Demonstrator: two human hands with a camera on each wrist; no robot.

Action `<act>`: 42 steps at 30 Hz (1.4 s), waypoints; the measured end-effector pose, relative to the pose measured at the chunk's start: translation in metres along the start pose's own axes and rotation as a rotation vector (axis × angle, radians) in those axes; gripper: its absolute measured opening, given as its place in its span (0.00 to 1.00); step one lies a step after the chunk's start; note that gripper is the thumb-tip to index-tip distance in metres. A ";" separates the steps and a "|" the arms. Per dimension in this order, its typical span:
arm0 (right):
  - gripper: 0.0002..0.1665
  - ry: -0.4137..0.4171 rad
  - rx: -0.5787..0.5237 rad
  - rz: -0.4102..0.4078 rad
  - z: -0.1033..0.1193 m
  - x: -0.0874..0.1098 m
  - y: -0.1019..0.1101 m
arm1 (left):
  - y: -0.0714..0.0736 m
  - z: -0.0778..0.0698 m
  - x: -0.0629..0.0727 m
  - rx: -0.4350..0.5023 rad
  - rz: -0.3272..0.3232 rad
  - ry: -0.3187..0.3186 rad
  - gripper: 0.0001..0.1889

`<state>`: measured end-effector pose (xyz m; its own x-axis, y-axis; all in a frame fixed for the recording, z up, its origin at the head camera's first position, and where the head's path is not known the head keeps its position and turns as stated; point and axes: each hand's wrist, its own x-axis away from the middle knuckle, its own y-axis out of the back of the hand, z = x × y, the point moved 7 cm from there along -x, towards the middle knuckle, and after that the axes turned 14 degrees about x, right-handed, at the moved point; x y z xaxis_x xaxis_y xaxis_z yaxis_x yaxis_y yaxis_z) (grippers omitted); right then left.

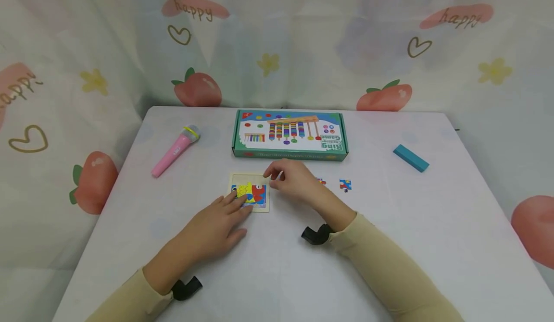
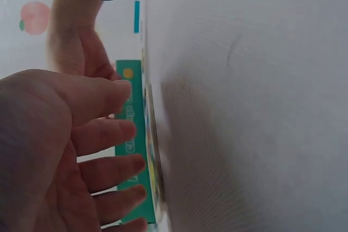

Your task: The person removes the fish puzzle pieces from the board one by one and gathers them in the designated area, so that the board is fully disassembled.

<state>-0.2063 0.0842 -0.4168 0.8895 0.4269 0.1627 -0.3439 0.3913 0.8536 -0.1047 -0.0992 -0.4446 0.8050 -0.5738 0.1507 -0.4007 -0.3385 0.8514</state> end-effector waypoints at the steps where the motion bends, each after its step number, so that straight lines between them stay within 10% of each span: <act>1: 0.11 0.011 -0.008 0.009 0.006 -0.004 -0.006 | 0.001 -0.001 0.002 -0.010 -0.002 -0.004 0.33; 13: 0.18 0.075 -0.023 0.074 0.052 -0.033 -0.042 | 0.003 0.000 0.019 -0.050 -0.028 -0.028 0.33; 42: 0.18 0.086 0.157 0.095 0.052 -0.039 -0.061 | -0.002 0.004 0.016 0.016 0.012 0.028 0.38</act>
<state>-0.2038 0.0009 -0.4495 0.8238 0.5269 0.2091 -0.3680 0.2166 0.9042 -0.0931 -0.1103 -0.4457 0.8119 -0.5568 0.1752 -0.4172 -0.3436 0.8414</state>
